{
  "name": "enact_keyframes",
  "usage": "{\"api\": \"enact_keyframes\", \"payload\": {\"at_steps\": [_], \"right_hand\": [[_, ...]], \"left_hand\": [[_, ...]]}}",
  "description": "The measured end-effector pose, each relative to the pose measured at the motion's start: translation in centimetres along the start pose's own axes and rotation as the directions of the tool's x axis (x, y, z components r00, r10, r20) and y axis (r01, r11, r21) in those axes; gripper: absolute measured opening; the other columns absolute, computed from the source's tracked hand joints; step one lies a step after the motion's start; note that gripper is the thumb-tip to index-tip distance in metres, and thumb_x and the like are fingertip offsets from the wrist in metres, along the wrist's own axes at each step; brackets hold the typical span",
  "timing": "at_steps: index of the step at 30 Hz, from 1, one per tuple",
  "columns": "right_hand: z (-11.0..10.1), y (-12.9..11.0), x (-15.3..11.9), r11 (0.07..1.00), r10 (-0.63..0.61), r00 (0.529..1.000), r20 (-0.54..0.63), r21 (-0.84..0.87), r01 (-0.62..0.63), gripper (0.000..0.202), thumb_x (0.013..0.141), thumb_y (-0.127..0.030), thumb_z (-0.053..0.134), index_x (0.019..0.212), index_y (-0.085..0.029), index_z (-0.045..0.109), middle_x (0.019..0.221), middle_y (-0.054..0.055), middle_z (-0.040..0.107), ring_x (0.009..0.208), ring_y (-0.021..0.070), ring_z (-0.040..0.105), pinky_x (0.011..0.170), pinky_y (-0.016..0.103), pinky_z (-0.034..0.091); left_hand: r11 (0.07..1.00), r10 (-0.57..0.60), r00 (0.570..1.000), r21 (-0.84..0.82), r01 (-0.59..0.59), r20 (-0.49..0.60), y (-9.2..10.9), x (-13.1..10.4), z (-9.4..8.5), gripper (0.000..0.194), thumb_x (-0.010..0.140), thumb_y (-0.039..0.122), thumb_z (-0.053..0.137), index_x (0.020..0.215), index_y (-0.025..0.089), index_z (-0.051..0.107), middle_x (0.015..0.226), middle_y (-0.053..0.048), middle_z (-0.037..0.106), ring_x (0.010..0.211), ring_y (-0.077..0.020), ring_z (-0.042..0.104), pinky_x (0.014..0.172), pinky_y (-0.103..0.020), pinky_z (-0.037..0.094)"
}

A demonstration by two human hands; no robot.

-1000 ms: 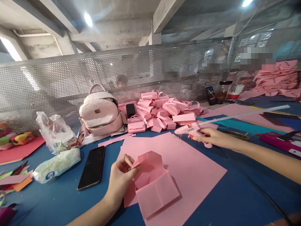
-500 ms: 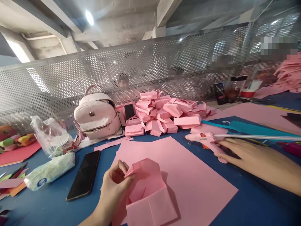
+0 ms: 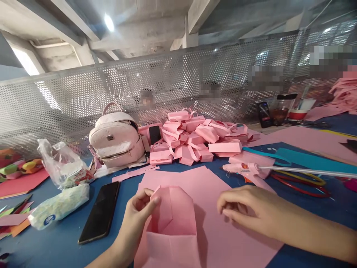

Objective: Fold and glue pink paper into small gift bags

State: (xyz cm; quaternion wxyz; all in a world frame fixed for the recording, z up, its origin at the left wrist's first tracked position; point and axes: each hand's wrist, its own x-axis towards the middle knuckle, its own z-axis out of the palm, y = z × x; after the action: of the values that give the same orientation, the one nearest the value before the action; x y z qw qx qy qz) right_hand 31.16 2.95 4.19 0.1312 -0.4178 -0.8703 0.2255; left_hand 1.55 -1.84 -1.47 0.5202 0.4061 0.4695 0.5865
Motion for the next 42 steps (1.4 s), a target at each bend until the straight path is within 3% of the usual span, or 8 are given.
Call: {"api": "enact_keyframes", "payload": {"at_steps": [9,15,20,26,30,34,39,42], "right_hand": [[1.4,-1.8,2.6,0.969,-0.045,0.97,0.24,0.247,-0.016,0.022,0.094,-0.022,0.049,0.081,-0.02,0.066,0.074,0.001,0.073,0.066,0.0145,0.066,0.058,0.021,0.041],[1.7,-1.1,1.8,0.946,-0.014,0.963,0.269,0.315,-0.074,0.021,0.094,-0.027,0.052,0.082,-0.019,0.066,0.079,0.004,0.074,0.069,0.0165,0.068,0.057,0.021,0.045],[1.6,-0.9,0.6,0.952,-0.025,0.965,0.262,0.302,-0.057,0.025,0.095,-0.028,0.051,0.078,-0.017,0.066,0.078,0.004,0.074,0.07,0.0162,0.069,0.063,0.022,0.048],[1.3,-0.6,-0.8,0.956,-0.034,0.97,0.239,0.292,-0.038,0.025,0.094,-0.025,0.051,0.077,-0.017,0.067,0.078,0.005,0.075,0.071,0.0173,0.07,0.064,0.023,0.049],[1.2,-0.1,-1.3,0.958,-0.02,0.971,0.237,0.283,-0.05,0.023,0.093,-0.025,0.052,0.077,-0.017,0.067,0.076,0.004,0.074,0.069,0.017,0.069,0.063,0.022,0.048],[1.2,0.1,-1.1,0.969,-0.04,0.971,0.235,0.246,-0.019,0.024,0.093,-0.022,0.05,0.077,-0.017,0.067,0.073,0.003,0.073,0.068,0.0158,0.068,0.062,0.022,0.047],[2.0,-0.4,0.1,0.968,-0.075,0.979,0.187,0.248,0.026,0.018,0.091,-0.017,0.051,0.084,-0.017,0.068,0.074,0.002,0.071,0.067,0.0148,0.065,0.062,0.022,0.044],[3.2,-0.5,1.2,0.966,-0.104,0.989,0.11,0.248,0.074,0.018,0.089,-0.012,0.051,0.096,-0.019,0.065,0.079,0.001,0.069,0.068,0.0145,0.061,0.061,0.023,0.042]], "left_hand": [[0.989,-0.138,0.935,0.101,0.111,0.326,5.8,3.1,-2.6,0.044,0.062,0.04,0.093,0.083,0.015,0.063,0.07,0.0,0.068,0.059,-0.0087,0.058,0.056,-0.016,0.041],[0.831,-0.452,0.659,0.551,0.068,0.601,11.2,6.0,-2.3,0.06,0.056,0.034,0.096,0.101,0.02,0.058,0.065,0.003,0.07,0.056,-0.0112,0.061,0.052,-0.017,0.038],[0.507,-0.603,0.518,0.793,-0.338,0.606,9.9,8.1,1.1,0.056,0.056,0.038,0.094,0.097,0.023,0.059,0.072,0.002,0.074,0.06,-0.0158,0.066,0.054,-0.021,0.043],[0.379,-0.545,0.49,0.721,-0.58,0.681,7.5,7.5,5.7,0.041,0.061,0.023,0.091,0.091,0.025,0.062,0.072,0.004,0.074,0.062,-0.0178,0.067,0.053,-0.022,0.041],[0.001,-0.454,0.524,0.588,-0.809,0.721,6.5,5.7,7.2,0.038,0.071,0.021,0.084,0.099,0.022,0.06,0.086,-0.001,0.075,0.078,-0.0232,0.07,0.059,-0.026,0.043],[-0.156,-0.325,0.573,0.555,-0.817,0.752,4.6,4.1,6.5,0.027,0.079,0.021,0.077,0.099,0.015,0.06,0.103,-0.014,0.07,0.097,-0.0317,0.065,0.082,-0.039,0.044],[-0.23,-0.203,0.495,0.45,-0.863,0.845,2.5,2.8,4.2,0.022,0.082,0.011,0.066,0.1,0.021,0.06,0.087,-0.002,0.069,0.078,-0.0204,0.066,0.07,-0.032,0.042],[-0.285,-0.111,0.512,0.467,-0.837,0.851,1.7,2.0,3.2,0.012,0.09,0.009,0.058,0.093,0.02,0.062,0.079,-0.002,0.069,0.074,-0.0189,0.066,0.073,-0.032,0.044]]}}
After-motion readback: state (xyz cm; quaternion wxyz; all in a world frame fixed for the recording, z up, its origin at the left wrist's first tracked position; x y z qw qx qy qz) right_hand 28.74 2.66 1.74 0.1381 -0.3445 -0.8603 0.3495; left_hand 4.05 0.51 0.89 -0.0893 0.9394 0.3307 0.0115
